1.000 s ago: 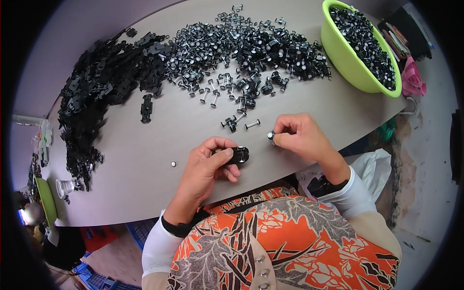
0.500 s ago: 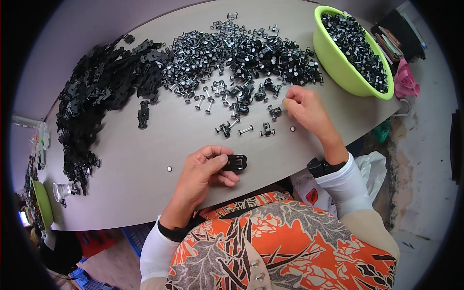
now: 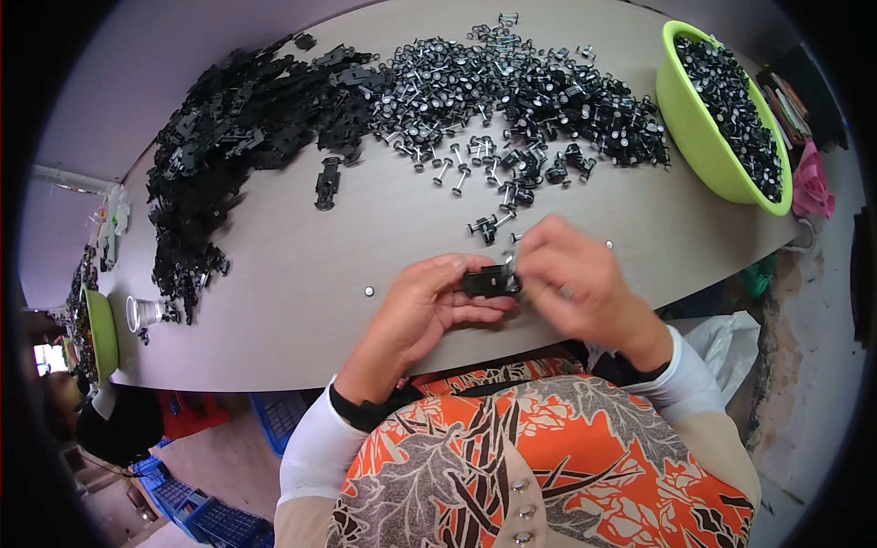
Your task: The person sits at a table and assembles small black plastic components with metal pins. They repeatedly pick up a plastic piece, insert a metal pin, and place the assembled unit on the table. The process is repetitive and involves handling small parts from piles on the table.
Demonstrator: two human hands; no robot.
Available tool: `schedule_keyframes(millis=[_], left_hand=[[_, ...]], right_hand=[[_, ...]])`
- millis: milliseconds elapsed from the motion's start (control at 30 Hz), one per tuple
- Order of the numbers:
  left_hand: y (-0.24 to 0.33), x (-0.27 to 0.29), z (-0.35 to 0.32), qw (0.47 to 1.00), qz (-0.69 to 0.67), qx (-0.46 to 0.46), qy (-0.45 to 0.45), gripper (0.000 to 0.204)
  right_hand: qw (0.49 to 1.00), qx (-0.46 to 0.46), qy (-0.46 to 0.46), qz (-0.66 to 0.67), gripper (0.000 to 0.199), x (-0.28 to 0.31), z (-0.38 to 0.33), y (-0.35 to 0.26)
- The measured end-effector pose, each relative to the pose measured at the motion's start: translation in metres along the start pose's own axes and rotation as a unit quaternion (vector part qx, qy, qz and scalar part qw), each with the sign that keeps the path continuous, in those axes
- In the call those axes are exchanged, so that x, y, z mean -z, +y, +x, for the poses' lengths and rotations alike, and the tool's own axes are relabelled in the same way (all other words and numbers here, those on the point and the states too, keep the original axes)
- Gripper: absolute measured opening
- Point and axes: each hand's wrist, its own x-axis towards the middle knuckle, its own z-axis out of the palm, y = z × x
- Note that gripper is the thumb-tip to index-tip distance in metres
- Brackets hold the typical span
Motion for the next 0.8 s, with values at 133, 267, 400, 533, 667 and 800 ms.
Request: schedule_keyframes(millis=[133, 267, 400, 533, 667, 800], left_hand=[[-0.007, 0.005, -0.001, 0.999, -0.022, -0.02, 0.012, 0.026], [-0.009, 0.006, -0.004, 0.999, -0.006, -0.027, 0.021, 0.023], [-0.013, 0.003, -0.004, 0.999, 0.022, -0.047, 0.017, 0.024], [-0.02, -0.001, -0.006, 0.996, 0.061, -0.068, 0.021, 0.024], [-0.016, -0.004, -0.012, 0.989, 0.102, -0.108, 0.015, 0.022], [-0.007, -0.004, -0.022, 0.987, 0.123, -0.104, 0.025, 0.016]], right_hand=[[0.999, 0.024, -0.039, -0.029, 0.016, -0.024, -0.004, -0.001], [0.999, 0.011, -0.036, -0.012, 0.015, -0.028, -0.008, 0.002], [0.997, 0.01, -0.078, -0.021, 0.013, -0.024, -0.008, -0.001], [0.992, 0.016, -0.118, -0.048, 0.014, -0.021, -0.006, -0.007], [0.995, 0.029, -0.095, -0.021, 0.017, -0.025, -0.005, -0.008], [0.998, 0.029, -0.052, 0.008, 0.028, -0.034, -0.005, -0.016]])
